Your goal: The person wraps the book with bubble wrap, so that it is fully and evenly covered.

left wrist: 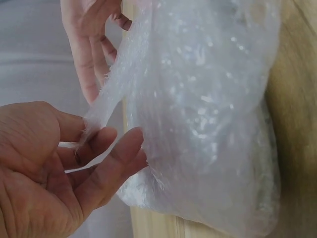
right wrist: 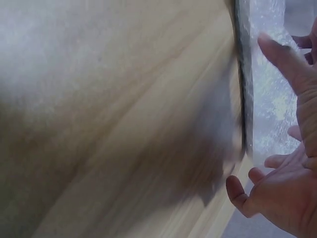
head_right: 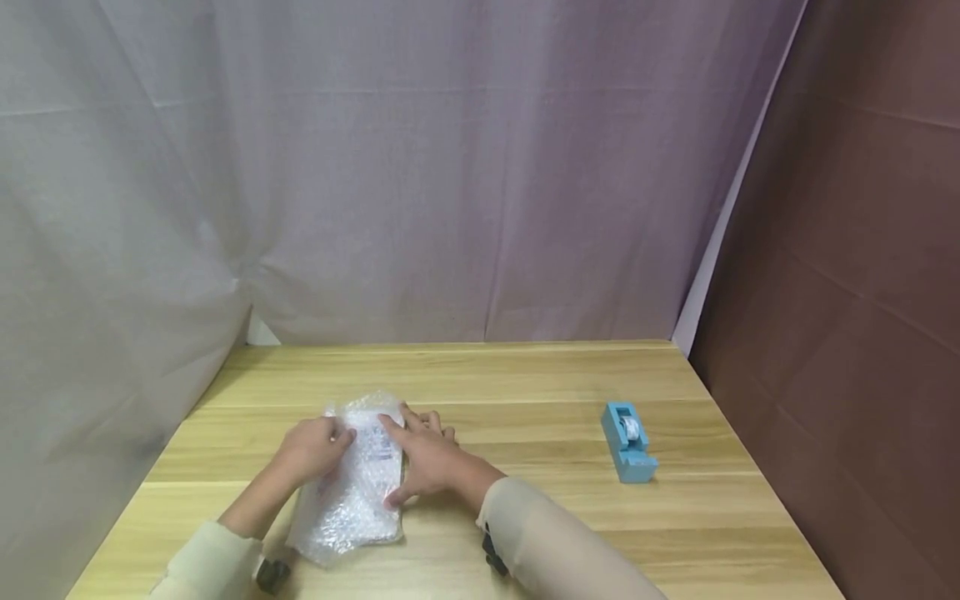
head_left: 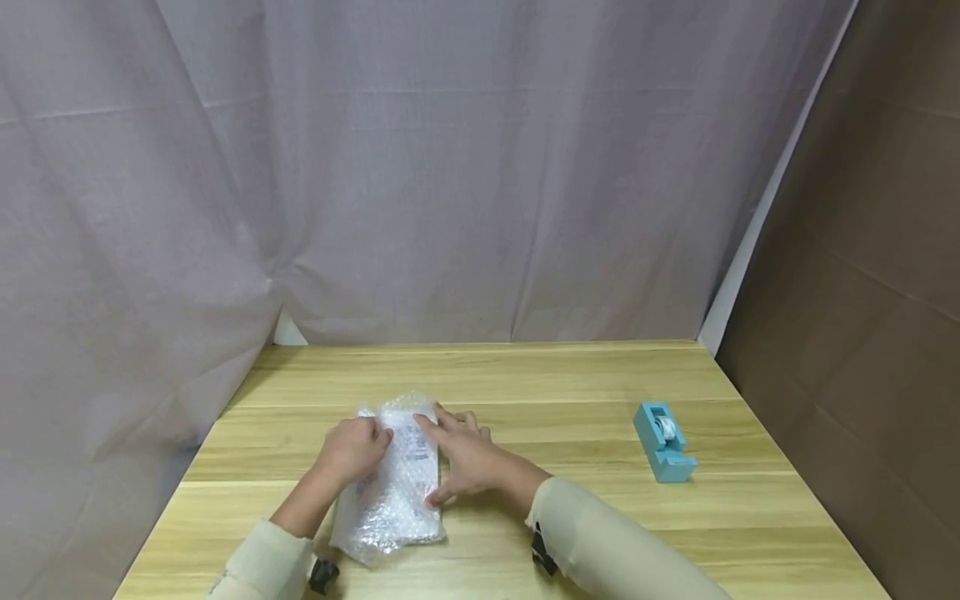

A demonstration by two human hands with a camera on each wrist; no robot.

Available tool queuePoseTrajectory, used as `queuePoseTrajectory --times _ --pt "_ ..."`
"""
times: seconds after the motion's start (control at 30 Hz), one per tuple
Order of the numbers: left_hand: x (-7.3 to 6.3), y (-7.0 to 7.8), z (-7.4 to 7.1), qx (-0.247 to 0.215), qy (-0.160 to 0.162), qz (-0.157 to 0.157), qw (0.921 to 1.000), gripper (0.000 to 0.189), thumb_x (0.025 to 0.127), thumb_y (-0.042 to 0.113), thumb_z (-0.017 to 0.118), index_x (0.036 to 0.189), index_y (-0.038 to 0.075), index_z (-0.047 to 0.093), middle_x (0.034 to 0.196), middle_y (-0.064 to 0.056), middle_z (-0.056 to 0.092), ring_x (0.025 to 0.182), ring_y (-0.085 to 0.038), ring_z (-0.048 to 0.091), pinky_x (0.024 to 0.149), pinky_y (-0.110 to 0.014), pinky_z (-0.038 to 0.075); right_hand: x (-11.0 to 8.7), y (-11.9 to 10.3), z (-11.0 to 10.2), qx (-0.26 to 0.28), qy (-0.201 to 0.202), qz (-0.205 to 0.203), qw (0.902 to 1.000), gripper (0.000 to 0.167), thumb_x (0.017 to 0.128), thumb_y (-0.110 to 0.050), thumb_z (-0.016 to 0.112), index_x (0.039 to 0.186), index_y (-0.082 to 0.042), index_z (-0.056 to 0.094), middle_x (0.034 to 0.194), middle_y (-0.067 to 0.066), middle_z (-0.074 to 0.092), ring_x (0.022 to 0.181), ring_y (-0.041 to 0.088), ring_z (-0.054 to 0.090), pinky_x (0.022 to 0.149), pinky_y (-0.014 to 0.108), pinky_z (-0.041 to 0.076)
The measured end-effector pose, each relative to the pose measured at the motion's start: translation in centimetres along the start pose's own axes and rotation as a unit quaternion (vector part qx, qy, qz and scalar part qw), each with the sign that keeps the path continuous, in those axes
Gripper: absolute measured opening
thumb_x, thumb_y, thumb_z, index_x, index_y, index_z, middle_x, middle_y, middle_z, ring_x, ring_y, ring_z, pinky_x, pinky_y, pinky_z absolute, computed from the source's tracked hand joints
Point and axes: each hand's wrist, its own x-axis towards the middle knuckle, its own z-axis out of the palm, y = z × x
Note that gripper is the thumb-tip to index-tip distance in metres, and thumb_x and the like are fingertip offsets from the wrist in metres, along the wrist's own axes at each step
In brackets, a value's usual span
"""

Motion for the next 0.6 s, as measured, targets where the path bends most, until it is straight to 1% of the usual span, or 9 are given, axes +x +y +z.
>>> queuePoseTrajectory --times 0.03,0.13,0.23,0.33,0.43,0.6 --pt "-0.1 0.0 0.0 0.0 0.002 -0.002 1.0 0.037 0.108 0.022 0.062 0.073 0.012 0.061 0.063 -0.002 0.062 0.054 -0.016 0.06 0.055 -0.033 0.049 0.1 0.1 -0.1 -0.002 -0.005 0.0 1.0 0.141 0.069 -0.055 0.102 0.178 -0.035 0.015 0.187 0.014 0.006 0.163 0.051 0.026 0.126 0.083 0.028" --pt "-0.1 0.0 0.0 -0.01 0.003 -0.01 0.9999 0.035 0.108 0.023 0.063 0.076 0.011 0.061 0.064 -0.003 0.062 0.053 -0.016 0.06 0.053 -0.031 0.049 0.3 0.4 -0.2 -0.015 -0.014 -0.007 0.9998 0.139 0.069 -0.061 0.1 0.177 -0.042 0.015 0.187 0.015 0.004 0.165 0.053 0.021 0.125 0.086 0.026" --pt "-0.1 -0.1 0.0 -0.017 0.003 -0.019 0.9997 0.031 0.108 0.023 0.063 0.08 0.009 0.063 0.065 -0.003 0.063 0.053 -0.016 0.061 0.052 -0.031 0.05 0.5 0.5 -0.5 -0.034 -0.021 -0.014 0.9991 0.136 0.068 -0.067 0.098 0.176 -0.047 0.018 0.187 0.016 0.003 0.166 0.053 0.019 0.123 0.086 0.027" --pt "-0.2 -0.2 -0.1 -0.016 0.005 -0.026 0.9995 0.029 0.109 0.024 0.063 0.084 0.009 0.065 0.063 -0.002 0.064 0.052 -0.016 0.062 0.055 -0.032 0.051 0.8 0.6 -0.7 -0.051 -0.032 -0.015 0.9981 0.132 0.068 -0.071 0.096 0.174 -0.05 0.021 0.187 0.015 0.002 0.166 0.055 0.017 0.123 0.087 0.026" --pt "-0.3 -0.3 -0.2 -0.017 0.007 -0.029 0.9994 0.027 0.109 0.023 0.063 0.086 0.01 0.065 0.061 -0.001 0.064 0.052 -0.016 0.062 0.057 -0.034 0.051 1.1 0.6 -0.9 -0.065 -0.045 -0.011 0.9968 0.129 0.069 -0.076 0.093 0.173 -0.052 0.021 0.188 0.014 0.002 0.167 0.059 0.015 0.123 0.089 0.023" --pt "-0.4 -0.5 -0.2 -0.021 0.012 -0.027 0.9993 0.025 0.109 0.023 0.063 0.086 0.011 0.062 0.061 0.0 0.064 0.053 -0.015 0.062 0.056 -0.034 0.05 1.5 0.6 -1.1 -0.086 -0.067 -0.006 0.994 0.126 0.07 -0.079 0.09 0.173 -0.054 0.021 0.188 0.014 0.001 0.167 0.06 0.012 0.124 0.09 0.019"
